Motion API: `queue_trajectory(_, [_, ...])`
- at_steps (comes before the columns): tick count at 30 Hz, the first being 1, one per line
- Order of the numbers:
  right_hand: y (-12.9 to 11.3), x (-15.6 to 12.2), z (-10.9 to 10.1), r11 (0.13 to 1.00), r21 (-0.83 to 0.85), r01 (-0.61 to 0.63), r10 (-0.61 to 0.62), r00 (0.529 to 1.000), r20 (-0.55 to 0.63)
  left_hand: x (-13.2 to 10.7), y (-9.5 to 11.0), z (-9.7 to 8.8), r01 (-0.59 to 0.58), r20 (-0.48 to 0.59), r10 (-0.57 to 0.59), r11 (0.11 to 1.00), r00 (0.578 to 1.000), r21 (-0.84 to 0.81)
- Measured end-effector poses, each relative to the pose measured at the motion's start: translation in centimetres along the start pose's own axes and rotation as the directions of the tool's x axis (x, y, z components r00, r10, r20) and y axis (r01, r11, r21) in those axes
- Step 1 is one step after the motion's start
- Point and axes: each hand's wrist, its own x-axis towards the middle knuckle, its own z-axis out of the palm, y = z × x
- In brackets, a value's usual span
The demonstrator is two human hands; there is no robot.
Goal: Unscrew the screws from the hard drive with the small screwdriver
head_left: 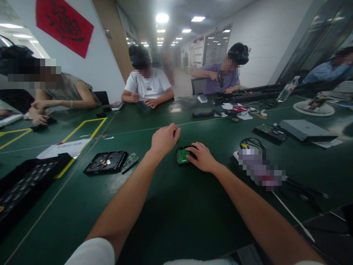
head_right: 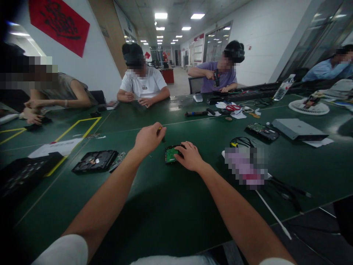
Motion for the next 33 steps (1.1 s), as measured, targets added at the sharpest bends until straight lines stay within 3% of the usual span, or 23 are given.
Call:
queue_trajectory(15, [-0.3,0.0,-0.3,1.0,0.003,-0.017,0.017,1.0,0.02,0.6,-1.7,0.4,-0.176,0.065,0.193,0.962,0.979,-0.209])
queue_trajectory(24, [-0.3,0.1,-0.2,1.0,0.001,-0.02,0.02,1.0,0.02,0.5,-1.7,0.2,-0.314,0.082,0.375,0.862,0.923,-0.398])
queue_trajectory(28, [-0.3,0.1,-0.3,1.0,0.001,-0.021,0.021,0.999,0.029,0.5,-1.7,0.0,-0.287,0.105,0.339,0.897,0.935,-0.337])
queue_trajectory(33, [-0.2,0.1,-0.2,1.0,0.002,-0.004,0.004,1.0,0.006,0.4,-1.7,-0.1,-0.141,0.08,0.155,0.976,0.985,-0.168])
